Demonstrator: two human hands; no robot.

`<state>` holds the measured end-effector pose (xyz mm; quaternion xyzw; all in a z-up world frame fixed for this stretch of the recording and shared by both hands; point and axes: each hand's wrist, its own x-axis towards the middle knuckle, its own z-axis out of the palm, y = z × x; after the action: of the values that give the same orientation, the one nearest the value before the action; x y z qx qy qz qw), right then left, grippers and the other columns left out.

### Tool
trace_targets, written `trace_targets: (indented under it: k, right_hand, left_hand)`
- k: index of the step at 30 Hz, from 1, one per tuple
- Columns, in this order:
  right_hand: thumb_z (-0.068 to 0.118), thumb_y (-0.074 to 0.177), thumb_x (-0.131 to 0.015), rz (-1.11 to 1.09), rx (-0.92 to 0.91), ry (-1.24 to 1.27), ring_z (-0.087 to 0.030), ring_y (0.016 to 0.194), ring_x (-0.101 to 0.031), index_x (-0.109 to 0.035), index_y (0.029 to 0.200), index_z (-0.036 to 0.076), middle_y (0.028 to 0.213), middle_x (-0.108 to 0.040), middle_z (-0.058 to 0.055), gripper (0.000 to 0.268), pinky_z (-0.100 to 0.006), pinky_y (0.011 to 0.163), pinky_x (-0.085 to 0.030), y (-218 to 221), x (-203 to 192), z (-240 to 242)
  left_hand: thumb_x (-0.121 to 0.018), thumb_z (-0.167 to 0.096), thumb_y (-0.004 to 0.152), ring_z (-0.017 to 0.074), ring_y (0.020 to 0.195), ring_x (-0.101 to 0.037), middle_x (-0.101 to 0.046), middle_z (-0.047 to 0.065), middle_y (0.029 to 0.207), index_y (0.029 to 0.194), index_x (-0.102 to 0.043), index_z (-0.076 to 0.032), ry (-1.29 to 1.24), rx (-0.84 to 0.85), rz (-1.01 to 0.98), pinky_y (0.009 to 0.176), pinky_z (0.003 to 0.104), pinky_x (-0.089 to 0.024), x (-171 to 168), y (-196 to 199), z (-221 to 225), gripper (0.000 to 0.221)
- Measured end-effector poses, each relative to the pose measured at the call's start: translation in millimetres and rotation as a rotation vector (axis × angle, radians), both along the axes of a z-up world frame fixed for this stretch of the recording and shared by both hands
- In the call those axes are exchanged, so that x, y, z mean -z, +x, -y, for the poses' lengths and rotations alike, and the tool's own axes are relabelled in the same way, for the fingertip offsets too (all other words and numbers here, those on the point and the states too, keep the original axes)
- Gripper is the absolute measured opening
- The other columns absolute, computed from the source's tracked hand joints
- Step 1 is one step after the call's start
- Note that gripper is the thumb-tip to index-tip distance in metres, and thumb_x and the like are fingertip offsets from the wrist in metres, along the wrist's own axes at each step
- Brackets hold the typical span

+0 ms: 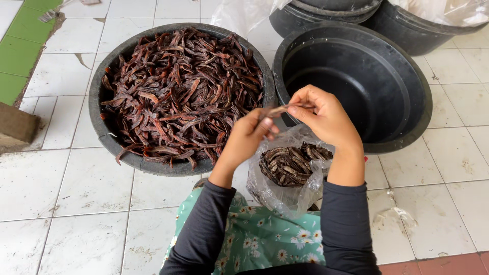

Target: The person scoops dried fish from a large black basin and places them into a clear plastic bag held in their lap. They repeatedly transfer handfuls of fish and adjust the bag to fit more.

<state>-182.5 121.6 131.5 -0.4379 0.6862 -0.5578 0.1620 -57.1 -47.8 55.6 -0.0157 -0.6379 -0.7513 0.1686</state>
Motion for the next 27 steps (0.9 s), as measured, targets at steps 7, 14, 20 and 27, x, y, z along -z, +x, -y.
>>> trace_targets:
  k: [7,14,20,27]
  right_hand:
    - [0.010,0.092,-0.075,-0.020,0.047,0.085,-0.006,0.080,-0.065,-0.072,0.101,0.003,0.086,-0.071,0.001,0.012,-0.024,0.075,-0.053,-5.2,15.2,36.8]
    - [0.008,0.093,-0.072,-0.019,0.087,0.082,-0.009,0.084,-0.070,-0.075,0.105,0.002,0.091,-0.077,-0.004,0.014,-0.025,0.078,-0.055,-12.8,28.4,51.2]
    - [0.010,0.093,-0.072,-0.040,0.141,0.060,-0.010,0.088,-0.073,-0.074,0.110,0.003,0.096,-0.079,-0.006,0.019,-0.026,0.080,-0.057,-13.3,29.1,51.0]
    - [0.018,0.092,-0.075,-0.156,0.322,0.133,-0.011,0.083,-0.070,-0.074,0.112,0.006,0.095,-0.076,-0.006,0.023,-0.028,0.070,-0.053,-3.2,13.3,35.2]
  left_hand:
    - [-0.061,-0.027,0.104,0.0028,0.065,-0.050,-0.062,-0.007,0.076,0.105,-0.074,-0.006,0.137,-0.259,0.099,0.058,0.018,-0.041,28.1,-1.2,44.1,0.024]
    - [-0.067,-0.029,0.101,0.0026,0.060,-0.044,-0.058,-0.007,0.070,0.088,-0.071,-0.007,0.037,-0.362,0.142,0.053,0.020,-0.034,29.9,-1.6,70.6,0.026]
    - [-0.066,-0.029,0.100,0.0022,0.060,-0.049,-0.062,-0.007,0.071,0.096,-0.076,-0.009,0.123,-0.342,0.203,0.053,0.018,-0.037,32.4,-5.0,76.5,0.023]
    - [-0.066,-0.026,0.096,0.0048,0.060,-0.050,-0.067,-0.003,0.083,0.149,-0.039,-0.014,0.274,-0.629,0.210,0.051,0.021,-0.042,46.8,-26.4,116.4,0.061]
